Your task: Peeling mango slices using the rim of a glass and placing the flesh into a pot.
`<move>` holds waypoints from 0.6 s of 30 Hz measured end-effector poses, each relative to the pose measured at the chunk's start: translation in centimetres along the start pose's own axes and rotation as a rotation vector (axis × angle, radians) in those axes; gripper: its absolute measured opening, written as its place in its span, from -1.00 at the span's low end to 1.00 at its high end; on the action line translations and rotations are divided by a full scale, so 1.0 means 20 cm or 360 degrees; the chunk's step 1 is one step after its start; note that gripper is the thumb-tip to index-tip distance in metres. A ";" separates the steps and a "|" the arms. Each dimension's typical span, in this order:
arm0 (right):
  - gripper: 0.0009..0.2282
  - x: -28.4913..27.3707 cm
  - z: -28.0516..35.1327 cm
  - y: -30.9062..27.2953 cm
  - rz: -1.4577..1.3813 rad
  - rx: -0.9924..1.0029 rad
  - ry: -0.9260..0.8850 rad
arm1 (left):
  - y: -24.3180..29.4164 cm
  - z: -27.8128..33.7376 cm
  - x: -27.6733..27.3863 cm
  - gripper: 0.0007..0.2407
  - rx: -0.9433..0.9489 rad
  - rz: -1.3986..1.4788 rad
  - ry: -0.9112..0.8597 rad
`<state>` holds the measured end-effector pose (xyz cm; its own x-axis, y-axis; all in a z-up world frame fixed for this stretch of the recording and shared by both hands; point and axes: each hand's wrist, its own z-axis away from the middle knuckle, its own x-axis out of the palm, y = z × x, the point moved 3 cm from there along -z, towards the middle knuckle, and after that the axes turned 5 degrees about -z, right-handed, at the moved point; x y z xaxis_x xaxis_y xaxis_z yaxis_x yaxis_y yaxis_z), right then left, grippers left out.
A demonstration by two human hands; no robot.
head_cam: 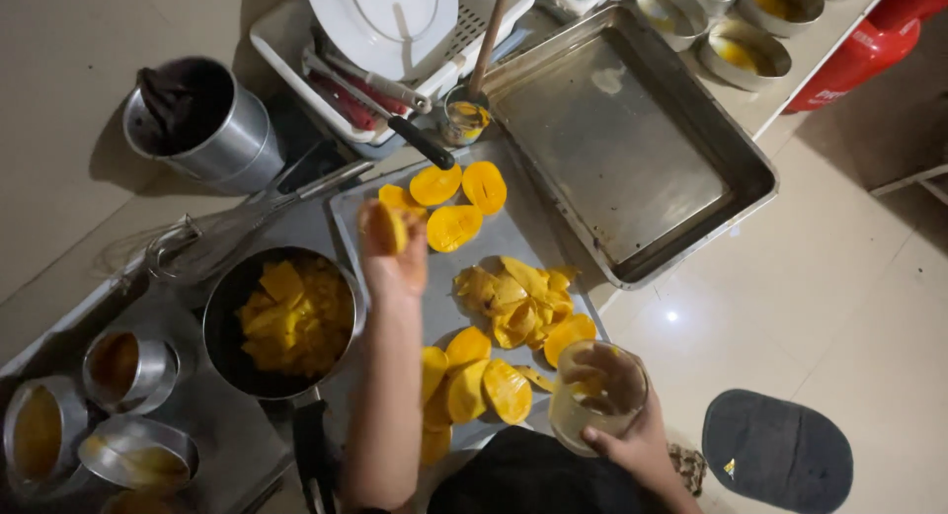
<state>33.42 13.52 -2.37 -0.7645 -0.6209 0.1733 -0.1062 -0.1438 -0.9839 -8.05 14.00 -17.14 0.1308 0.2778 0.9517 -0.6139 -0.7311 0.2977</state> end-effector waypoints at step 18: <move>-0.21 0.43 -0.25 -0.54 0.0793 -0.0349 -0.0055 | -0.16 0.61 1.00 -0.59 -0.0502 -0.0221 -0.0169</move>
<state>24.82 13.56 9.62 -0.7352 -0.5983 -0.3186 0.1305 0.3364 -0.9327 6.00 14.29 1.85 0.2999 0.2827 0.9111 -0.7925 -0.4578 0.4029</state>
